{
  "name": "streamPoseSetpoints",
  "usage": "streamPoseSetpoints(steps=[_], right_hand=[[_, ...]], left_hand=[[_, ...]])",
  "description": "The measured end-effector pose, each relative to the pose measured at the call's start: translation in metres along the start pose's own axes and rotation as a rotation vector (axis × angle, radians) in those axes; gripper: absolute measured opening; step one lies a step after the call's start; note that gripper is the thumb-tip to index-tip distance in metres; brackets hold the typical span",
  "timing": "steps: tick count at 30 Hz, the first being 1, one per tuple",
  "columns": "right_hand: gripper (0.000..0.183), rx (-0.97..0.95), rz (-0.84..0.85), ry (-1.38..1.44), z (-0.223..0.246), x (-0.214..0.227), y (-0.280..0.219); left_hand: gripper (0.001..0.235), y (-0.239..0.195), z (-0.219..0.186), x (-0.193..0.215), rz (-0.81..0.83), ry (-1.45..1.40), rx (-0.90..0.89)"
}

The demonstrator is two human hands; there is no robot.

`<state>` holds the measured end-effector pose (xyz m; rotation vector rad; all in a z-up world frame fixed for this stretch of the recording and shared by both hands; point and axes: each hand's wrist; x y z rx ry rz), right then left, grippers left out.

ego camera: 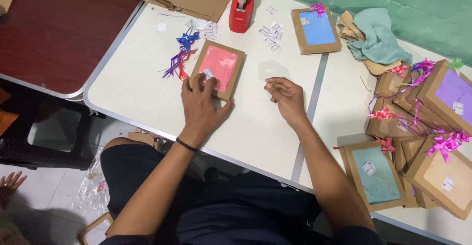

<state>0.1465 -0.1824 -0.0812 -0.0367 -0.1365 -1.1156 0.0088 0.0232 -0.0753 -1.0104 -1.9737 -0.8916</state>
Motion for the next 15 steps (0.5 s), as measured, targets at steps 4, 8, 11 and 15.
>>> streamPoseSetpoints(steps=[4, 8, 11, 15], right_hand=[[0.014, -0.013, 0.013, 0.002, -0.002, 0.001, -0.001], [0.013, 0.012, 0.02, -0.001, -0.007, 0.001, 0.001], [0.013, 0.017, 0.015, 0.002, -0.009, 0.001, 0.002], [0.016, 0.011, 0.015, 0.055, -0.005, 0.003, -0.001]], left_hand=[[0.064, 0.0, 0.007, -0.007, -0.092, -0.042, -0.059], [0.065, -0.006, -0.003, 0.009, -0.104, -0.024, -0.148], [0.067, -0.006, -0.001, 0.002, -0.07, 0.024, -0.255], [0.069, -0.004, 0.011, -0.021, -0.041, 0.111, -0.321]])
Point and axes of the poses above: each hand's wrist, its own y-axis towards the middle knuckle, its own x-axis out of the back of the hand, z = x × y, and after that the axes turned 1 degree about z, right-handed
